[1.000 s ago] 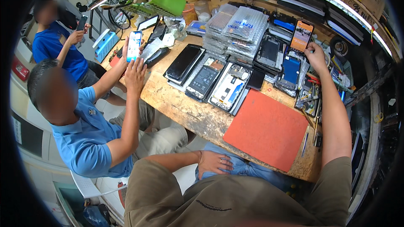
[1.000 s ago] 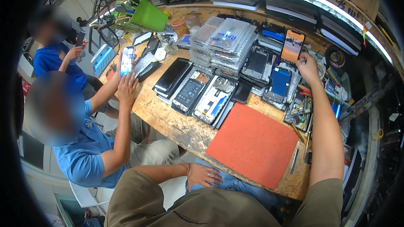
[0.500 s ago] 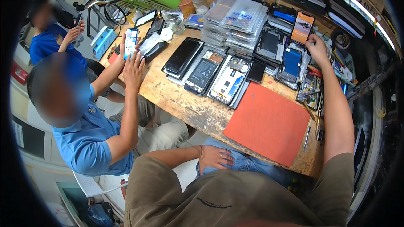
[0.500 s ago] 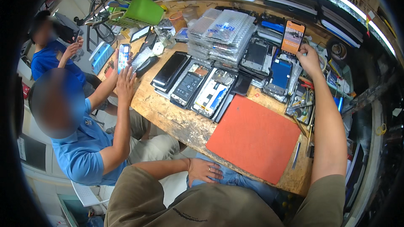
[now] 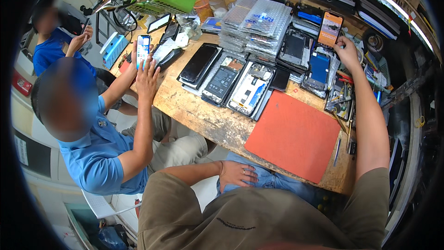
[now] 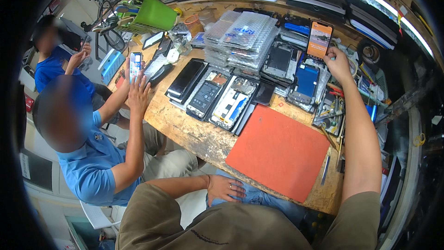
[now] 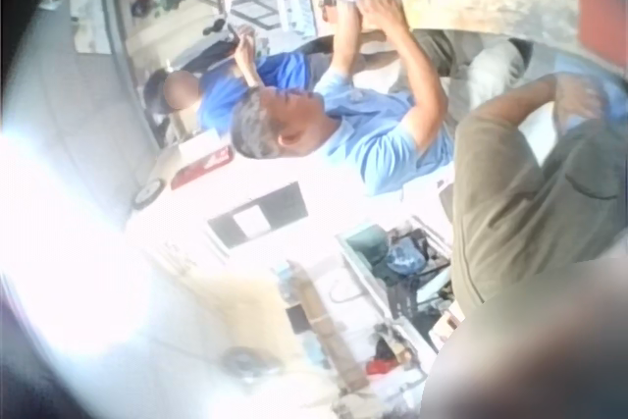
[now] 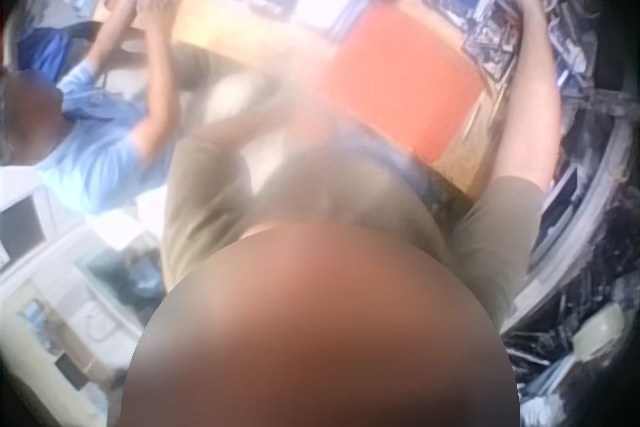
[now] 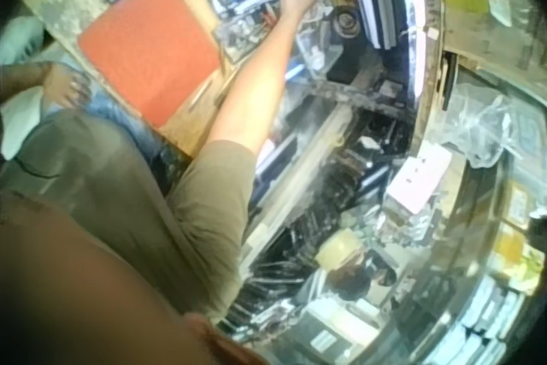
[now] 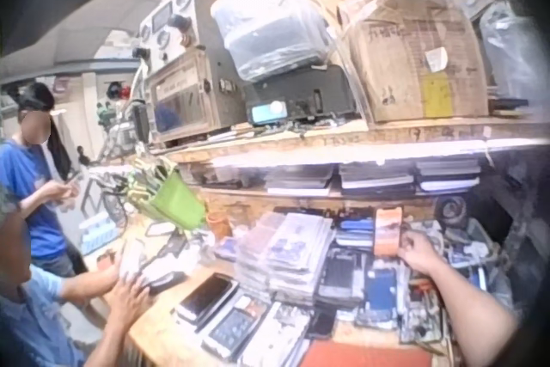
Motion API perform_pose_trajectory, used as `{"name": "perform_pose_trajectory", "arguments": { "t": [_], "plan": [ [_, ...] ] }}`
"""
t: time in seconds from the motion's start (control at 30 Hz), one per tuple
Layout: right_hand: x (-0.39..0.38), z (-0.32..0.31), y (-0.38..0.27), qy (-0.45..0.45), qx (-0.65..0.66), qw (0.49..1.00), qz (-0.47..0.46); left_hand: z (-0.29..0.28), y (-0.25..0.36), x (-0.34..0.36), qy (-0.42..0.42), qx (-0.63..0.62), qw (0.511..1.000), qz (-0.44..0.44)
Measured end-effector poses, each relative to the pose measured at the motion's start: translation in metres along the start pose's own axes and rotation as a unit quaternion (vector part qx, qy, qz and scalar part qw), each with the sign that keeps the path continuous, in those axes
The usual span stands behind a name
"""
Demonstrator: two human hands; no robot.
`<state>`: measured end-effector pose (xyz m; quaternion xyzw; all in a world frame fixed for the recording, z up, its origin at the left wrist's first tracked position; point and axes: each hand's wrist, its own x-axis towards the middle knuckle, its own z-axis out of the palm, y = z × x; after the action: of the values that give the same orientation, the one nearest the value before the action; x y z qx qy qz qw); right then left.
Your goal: The person disassembles a smartphone using a screwdriver and a metal prying tool. They remove the screws, pry open the casing, and separate the screen from the body. The person then removes the battery and places the components on the table.
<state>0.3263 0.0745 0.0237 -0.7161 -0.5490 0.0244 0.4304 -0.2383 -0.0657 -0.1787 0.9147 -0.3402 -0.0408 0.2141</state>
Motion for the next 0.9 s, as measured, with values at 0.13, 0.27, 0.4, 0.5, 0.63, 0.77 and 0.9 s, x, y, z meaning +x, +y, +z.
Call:
{"name": "perform_pose_trajectory", "arguments": {
  "t": [0.13, 0.27, 0.4, 0.5, 0.63, 0.77, 0.9],
  "plan": [
    [0.0, -0.002, -0.002, -0.002, -0.003, 1.0, 0.001, -0.002, 0.004, -0.008, 0.015, -0.004, 1.0, -0.025],
    [0.0, -0.001, -0.004, 0.006, -0.006, 1.0, 0.007, -0.004, 0.004, -0.007, -0.005, 0.005, 1.0, -0.03],
    [0.001, 0.002, 0.002, 0.011, -0.009, 1.0, -0.012, 0.001, -0.001, 0.001, -0.005, -0.004, 1.0, -0.004],
    [0.002, 0.002, 0.007, -0.002, 0.005, 1.0, -0.005, 0.002, -0.001, 0.0, 0.002, -0.01, 1.0, -0.003],
    [0.004, 0.002, 0.008, -0.002, -0.01, 1.0, 0.004, -0.003, 0.005, -0.009, 0.017, -0.017, 0.999, -0.037],
    [0.001, 0.004, 0.008, -0.003, -0.023, 0.999, 0.027, -0.004, 0.009, -0.002, 0.002, -0.013, 1.0, -0.027],
    [-0.003, 0.002, 0.008, -0.003, -0.018, 1.0, -0.002, 0.0, 0.006, 0.005, 0.002, -0.005, 1.0, -0.004]
  ]
}}
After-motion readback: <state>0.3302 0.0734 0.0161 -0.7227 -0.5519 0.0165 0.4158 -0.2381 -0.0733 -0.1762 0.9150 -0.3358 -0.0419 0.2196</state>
